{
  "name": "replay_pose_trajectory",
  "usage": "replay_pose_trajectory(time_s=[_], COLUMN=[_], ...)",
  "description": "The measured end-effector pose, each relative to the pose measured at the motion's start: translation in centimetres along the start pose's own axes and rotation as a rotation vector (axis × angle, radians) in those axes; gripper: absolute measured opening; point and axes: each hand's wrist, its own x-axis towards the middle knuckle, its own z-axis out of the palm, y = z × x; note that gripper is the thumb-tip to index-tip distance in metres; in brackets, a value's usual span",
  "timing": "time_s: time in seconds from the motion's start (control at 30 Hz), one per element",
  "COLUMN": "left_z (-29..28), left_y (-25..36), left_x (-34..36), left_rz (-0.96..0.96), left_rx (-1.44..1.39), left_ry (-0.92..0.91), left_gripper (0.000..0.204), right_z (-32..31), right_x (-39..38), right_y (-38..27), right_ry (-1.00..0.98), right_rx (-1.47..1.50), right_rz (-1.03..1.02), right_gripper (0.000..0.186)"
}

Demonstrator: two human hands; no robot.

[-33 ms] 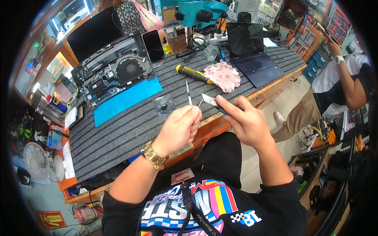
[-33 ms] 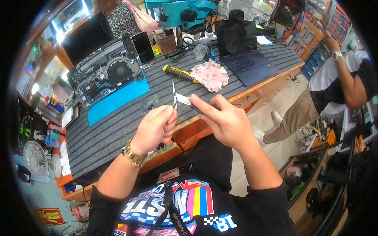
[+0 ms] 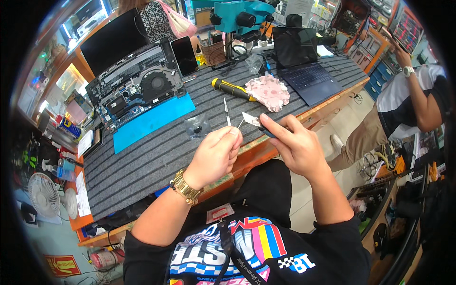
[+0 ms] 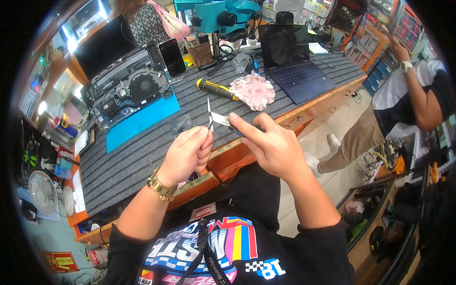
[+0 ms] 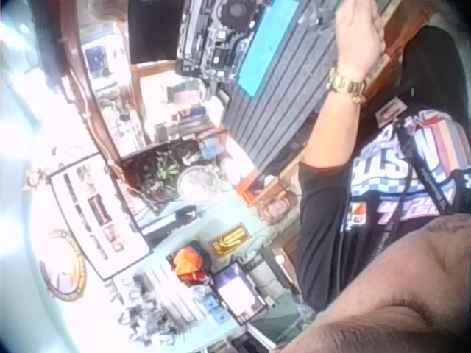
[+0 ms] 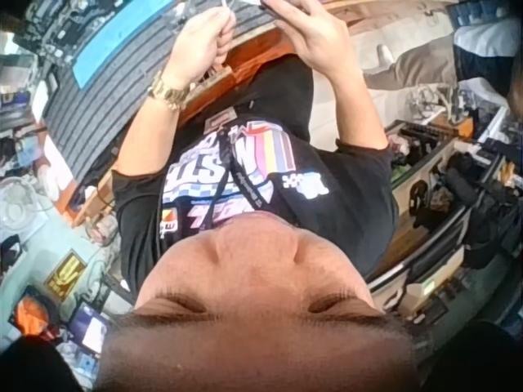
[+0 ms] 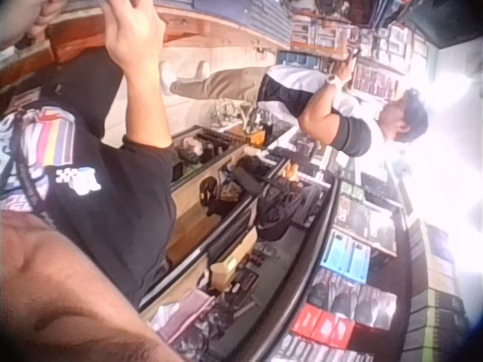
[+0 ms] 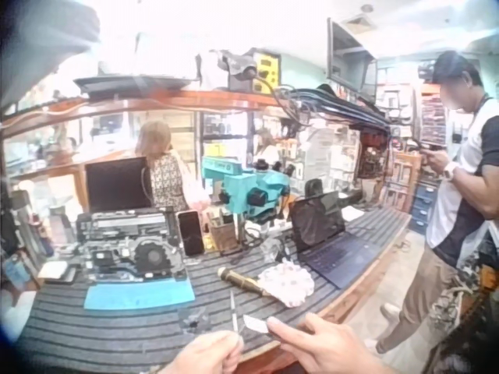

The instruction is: The person works on a laptop motherboard by using tweezers to manipulate small components and applying thermal paste or adhesive from a tube.

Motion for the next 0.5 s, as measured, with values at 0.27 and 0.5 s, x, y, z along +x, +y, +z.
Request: replay_pose_trajectory(time_s=[0.27,0.5], left_z=[0.8,0.5], left_y=[-0.8,-0.3], left_x=[-0.7,-0.4], left_rz=[0.101,0.01], left_rx=[0.268,-0.013], left_ry=[0.126,0.005], left_gripper=[0.039,0.038], right_z=[-0.6,-0.3], right_x=[-0.6,-1.3], right_y=[4.1,-0.1], right_ry=[0.227,0.044], right_rx=[0.075,0.128], right_rz=[0.319,-0.029], right_gripper=[0.055,0.058])
